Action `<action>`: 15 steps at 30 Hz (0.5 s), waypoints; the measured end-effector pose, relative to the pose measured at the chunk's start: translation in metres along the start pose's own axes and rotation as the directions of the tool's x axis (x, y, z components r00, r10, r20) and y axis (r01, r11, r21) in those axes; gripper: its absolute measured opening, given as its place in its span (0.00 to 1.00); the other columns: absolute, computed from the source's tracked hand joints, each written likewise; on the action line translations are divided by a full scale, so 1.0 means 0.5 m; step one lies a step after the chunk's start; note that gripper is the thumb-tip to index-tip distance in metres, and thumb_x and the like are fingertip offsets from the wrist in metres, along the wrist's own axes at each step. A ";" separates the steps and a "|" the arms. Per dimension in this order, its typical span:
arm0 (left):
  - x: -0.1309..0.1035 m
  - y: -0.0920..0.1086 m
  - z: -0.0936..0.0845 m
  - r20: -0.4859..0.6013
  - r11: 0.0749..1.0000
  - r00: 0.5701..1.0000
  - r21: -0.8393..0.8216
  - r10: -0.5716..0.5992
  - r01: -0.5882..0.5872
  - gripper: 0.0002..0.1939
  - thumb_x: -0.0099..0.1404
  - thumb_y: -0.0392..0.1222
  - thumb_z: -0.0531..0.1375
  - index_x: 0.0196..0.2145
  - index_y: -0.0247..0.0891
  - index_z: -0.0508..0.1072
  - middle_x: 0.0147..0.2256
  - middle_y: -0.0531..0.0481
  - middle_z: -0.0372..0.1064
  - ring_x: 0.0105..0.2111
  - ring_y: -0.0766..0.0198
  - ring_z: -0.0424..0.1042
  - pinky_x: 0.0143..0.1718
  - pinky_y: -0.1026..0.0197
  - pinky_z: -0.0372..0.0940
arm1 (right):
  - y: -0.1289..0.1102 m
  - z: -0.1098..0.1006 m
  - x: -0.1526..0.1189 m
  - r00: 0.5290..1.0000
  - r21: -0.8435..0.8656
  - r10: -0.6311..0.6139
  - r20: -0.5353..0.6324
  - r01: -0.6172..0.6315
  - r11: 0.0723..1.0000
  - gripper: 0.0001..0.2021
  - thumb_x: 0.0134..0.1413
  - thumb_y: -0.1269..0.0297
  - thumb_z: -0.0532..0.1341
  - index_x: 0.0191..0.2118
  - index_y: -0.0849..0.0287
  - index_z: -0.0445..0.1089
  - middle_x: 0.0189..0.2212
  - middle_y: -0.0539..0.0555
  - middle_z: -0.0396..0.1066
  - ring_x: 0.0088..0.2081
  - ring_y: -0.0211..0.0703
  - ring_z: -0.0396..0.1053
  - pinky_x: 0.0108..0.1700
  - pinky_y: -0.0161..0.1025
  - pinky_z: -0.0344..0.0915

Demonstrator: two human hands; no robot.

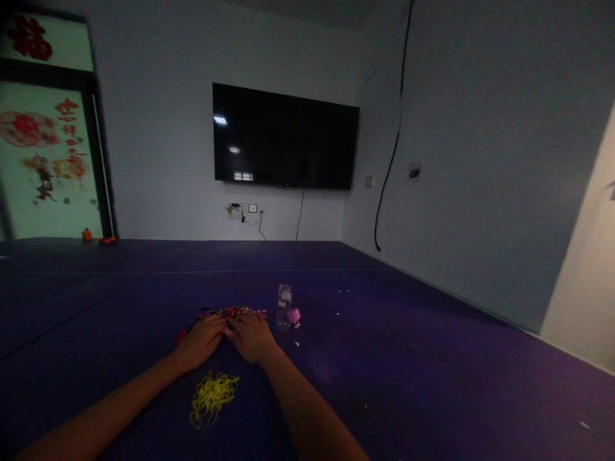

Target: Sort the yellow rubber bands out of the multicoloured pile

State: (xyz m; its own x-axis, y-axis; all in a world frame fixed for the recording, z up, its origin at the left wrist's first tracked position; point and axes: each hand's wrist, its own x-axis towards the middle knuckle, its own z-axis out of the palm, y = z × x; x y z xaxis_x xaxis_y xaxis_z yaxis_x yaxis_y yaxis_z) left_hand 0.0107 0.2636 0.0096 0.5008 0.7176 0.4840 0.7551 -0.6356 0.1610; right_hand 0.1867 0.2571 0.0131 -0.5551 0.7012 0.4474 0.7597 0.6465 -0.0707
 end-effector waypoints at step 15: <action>0.000 0.003 -0.001 0.021 1.000 1.000 0.003 -0.004 0.004 0.12 0.62 0.31 0.50 0.37 0.36 0.72 0.41 0.43 0.71 0.45 0.58 0.68 0.50 0.54 0.60 | 0.008 0.009 0.004 1.000 -0.025 -0.005 0.030 0.006 1.000 0.21 0.64 0.54 0.43 0.49 0.58 0.66 0.50 0.59 0.66 0.56 0.50 0.56 0.56 0.51 0.51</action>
State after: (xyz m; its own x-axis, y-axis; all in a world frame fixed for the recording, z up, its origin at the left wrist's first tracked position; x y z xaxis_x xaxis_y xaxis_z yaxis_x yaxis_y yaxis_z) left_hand 0.0117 0.2624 0.0100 0.5067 0.7261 0.4648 0.7582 -0.6320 0.1607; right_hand 0.1871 0.2621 0.0098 -0.5691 0.7066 0.4206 0.7644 0.6431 -0.0461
